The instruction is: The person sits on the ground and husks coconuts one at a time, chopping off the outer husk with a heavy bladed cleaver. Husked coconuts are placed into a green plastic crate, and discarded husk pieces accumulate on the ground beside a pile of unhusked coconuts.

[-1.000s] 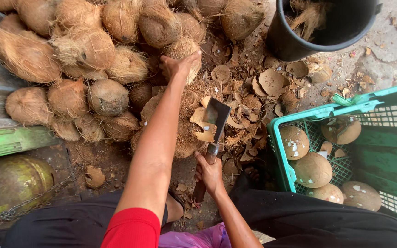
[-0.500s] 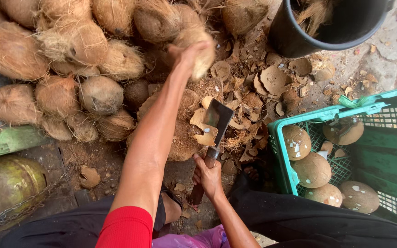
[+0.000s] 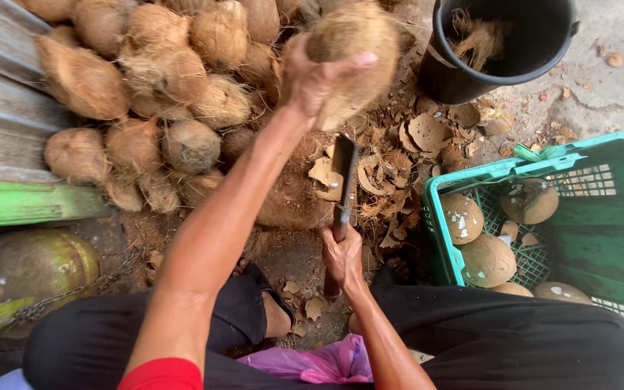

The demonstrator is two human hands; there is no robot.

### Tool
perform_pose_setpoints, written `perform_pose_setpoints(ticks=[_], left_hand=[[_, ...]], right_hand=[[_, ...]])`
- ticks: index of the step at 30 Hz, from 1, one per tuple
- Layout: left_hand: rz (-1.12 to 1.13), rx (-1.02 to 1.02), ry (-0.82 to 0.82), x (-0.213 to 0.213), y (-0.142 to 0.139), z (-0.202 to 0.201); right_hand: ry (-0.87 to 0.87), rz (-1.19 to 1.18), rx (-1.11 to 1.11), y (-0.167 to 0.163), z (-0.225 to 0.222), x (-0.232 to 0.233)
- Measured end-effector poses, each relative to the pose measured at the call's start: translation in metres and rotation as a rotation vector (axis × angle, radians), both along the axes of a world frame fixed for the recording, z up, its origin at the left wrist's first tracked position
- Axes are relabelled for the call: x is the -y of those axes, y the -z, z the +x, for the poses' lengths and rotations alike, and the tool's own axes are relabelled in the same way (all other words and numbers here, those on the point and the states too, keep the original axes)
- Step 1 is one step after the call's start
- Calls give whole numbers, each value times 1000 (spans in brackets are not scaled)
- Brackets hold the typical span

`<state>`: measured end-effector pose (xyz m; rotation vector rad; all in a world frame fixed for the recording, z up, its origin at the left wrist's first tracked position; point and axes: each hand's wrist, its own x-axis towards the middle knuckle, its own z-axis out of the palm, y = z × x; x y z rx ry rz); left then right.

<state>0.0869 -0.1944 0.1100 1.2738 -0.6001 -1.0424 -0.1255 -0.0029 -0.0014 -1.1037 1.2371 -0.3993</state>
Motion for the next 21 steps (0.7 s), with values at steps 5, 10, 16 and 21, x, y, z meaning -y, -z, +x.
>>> perform_pose_setpoints(ticks=[5, 10, 16, 21], left_hand=[[231, 242, -270, -95, -59, 39], [350, 430, -377, -178, -42, 64], [453, 658, -72, -253, 16, 50], [94, 1254, 290, -277, 46, 31]], right_hand=[[-388, -24, -59, -43, -7, -23], [-275, 194, -82, -43, -48, -17], [233, -197, -29, -63, -91, 0], [148, -210, 165, -114, -73, -29]])
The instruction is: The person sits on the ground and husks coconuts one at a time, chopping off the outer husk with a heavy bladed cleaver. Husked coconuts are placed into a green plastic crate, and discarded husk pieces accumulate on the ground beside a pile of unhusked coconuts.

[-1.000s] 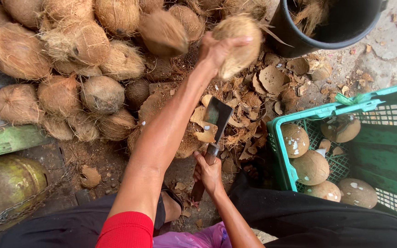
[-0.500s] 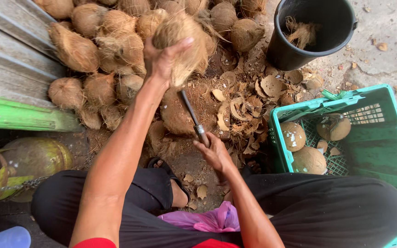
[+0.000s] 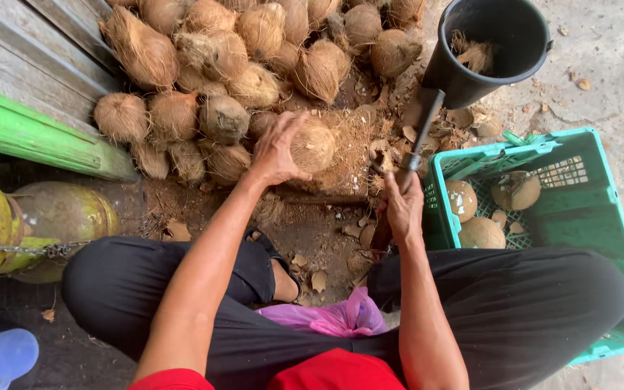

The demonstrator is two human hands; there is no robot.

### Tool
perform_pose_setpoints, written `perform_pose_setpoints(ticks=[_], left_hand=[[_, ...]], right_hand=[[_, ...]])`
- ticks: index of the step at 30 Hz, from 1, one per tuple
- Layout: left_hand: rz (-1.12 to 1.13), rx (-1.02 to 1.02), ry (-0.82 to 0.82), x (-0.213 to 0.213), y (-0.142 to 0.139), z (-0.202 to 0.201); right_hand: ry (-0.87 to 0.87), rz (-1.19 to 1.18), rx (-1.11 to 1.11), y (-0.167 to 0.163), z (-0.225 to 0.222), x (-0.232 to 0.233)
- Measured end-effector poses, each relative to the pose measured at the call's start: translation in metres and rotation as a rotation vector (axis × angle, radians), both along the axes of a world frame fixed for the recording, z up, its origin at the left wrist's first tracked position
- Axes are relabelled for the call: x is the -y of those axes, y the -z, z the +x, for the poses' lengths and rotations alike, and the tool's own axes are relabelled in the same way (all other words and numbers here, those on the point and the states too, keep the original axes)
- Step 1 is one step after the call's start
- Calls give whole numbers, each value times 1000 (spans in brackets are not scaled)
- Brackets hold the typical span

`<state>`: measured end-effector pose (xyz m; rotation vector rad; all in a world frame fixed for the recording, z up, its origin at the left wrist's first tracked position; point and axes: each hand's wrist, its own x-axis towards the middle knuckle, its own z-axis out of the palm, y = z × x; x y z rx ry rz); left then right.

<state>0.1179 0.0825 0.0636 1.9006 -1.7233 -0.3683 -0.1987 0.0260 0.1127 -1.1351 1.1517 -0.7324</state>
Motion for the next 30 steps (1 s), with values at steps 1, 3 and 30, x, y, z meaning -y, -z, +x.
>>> perform_pose_setpoints(ticks=[1, 3, 30], left_hand=[[49, 49, -22, 0, 2, -5], [128, 157, -55, 7, 2, -18], [149, -202, -488, 0, 29, 1]], right_hand=[[-57, -32, -21, -9, 5, -7], [-129, -61, -27, -26, 16, -12], [-57, -141, 277, -19, 26, -14]])
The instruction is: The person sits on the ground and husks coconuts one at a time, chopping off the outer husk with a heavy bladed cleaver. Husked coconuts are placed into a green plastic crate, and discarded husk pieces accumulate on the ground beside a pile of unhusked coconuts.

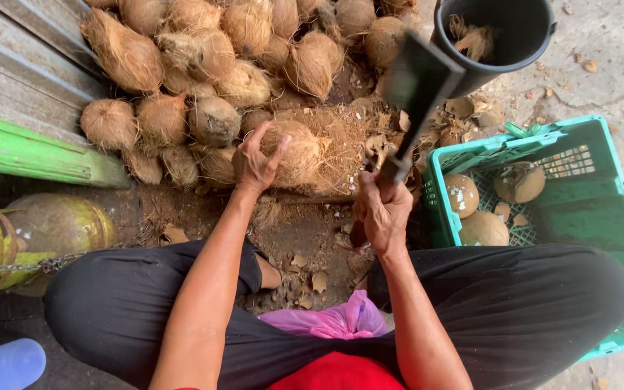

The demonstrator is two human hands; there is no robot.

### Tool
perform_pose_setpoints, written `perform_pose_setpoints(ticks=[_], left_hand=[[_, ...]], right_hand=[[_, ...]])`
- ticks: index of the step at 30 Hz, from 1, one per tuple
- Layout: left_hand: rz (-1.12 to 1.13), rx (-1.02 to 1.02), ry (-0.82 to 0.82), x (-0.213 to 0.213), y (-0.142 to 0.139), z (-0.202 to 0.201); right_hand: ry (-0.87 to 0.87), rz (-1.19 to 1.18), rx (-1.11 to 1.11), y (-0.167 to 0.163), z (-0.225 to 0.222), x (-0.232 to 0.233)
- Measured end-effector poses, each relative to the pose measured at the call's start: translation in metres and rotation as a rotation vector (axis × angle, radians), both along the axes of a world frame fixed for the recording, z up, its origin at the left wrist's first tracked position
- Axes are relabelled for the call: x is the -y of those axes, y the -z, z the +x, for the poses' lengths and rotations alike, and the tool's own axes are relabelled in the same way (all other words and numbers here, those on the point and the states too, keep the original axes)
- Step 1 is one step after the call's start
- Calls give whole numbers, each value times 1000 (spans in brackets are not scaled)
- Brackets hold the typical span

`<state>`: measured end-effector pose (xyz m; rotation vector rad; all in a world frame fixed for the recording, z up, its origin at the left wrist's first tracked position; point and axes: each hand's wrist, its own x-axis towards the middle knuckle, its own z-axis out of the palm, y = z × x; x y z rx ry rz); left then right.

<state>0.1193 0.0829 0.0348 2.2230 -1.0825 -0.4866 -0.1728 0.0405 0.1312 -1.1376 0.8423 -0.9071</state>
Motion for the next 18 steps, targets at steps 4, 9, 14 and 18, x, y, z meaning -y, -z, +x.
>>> perform_pose_setpoints(ticks=[4, 9, 14, 18], left_hand=[[-136, 5, 26, 3, -5, -4], [40, -37, -27, 2, -16, -8], [-46, -81, 29, -3, -21, -8], [-139, -13, 34, -5, -23, -9]], right_hand=[[-97, 32, -233, 11, 25, -19], [-252, 271, -382, 29, 13, -16], [-35, 30, 47, 39, 6, -14], [-423, 242, -726, 31, 22, -18]])
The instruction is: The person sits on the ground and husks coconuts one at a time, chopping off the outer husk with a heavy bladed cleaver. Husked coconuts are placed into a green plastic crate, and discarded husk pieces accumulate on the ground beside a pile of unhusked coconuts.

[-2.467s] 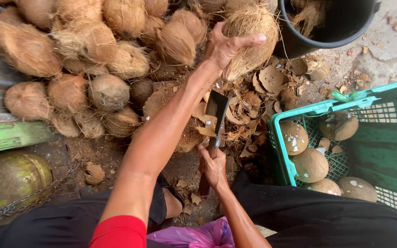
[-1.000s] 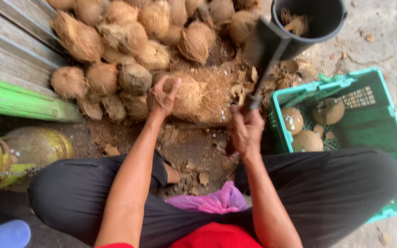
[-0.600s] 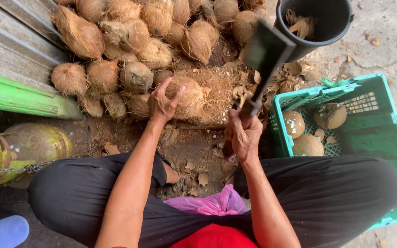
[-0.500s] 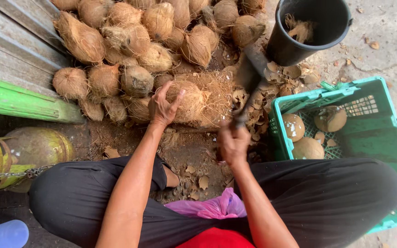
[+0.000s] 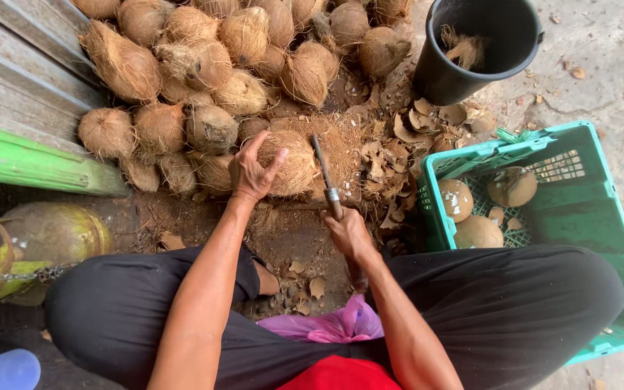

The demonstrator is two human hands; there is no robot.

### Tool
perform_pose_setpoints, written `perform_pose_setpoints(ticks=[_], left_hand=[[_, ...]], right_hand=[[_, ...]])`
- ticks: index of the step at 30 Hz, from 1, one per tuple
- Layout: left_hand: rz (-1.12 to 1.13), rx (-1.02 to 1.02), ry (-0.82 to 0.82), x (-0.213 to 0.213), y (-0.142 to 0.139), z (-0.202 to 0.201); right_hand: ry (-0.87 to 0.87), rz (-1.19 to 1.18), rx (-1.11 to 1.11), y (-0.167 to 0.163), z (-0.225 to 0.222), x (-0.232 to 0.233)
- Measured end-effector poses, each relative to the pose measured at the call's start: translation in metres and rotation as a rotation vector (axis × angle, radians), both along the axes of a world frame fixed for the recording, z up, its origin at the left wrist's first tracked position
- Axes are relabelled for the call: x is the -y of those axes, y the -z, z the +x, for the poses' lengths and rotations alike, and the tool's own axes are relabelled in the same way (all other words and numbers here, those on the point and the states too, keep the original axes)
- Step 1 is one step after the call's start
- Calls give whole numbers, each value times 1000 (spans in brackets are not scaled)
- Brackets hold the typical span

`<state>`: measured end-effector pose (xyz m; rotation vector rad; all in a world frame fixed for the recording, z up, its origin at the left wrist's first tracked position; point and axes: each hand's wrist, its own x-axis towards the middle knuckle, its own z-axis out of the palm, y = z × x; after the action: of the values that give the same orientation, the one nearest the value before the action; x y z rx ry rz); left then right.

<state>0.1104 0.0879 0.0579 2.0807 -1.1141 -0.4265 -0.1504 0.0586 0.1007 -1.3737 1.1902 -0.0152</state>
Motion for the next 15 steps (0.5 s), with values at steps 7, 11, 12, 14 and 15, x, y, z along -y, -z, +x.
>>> perform_pose_setpoints(ticks=[7, 11, 12, 14, 15], left_hand=[[-108, -46, 97, -3, -4, -2], [16, -181, 31, -3, -7, 4], [95, -307, -5, -6, -6, 4], [27, -207, 2, -9, -1, 6], [-32, -138, 15, -10, 3, 8]], right_hand=[[386, -80, 580, -50, -15, 26], [320, -493, 376, -38, -11, 55], [278, -569, 223, -30, -12, 55], [199, -587, 53, -6, -6, 63], [168, -619, -12, 7, -2, 69]])
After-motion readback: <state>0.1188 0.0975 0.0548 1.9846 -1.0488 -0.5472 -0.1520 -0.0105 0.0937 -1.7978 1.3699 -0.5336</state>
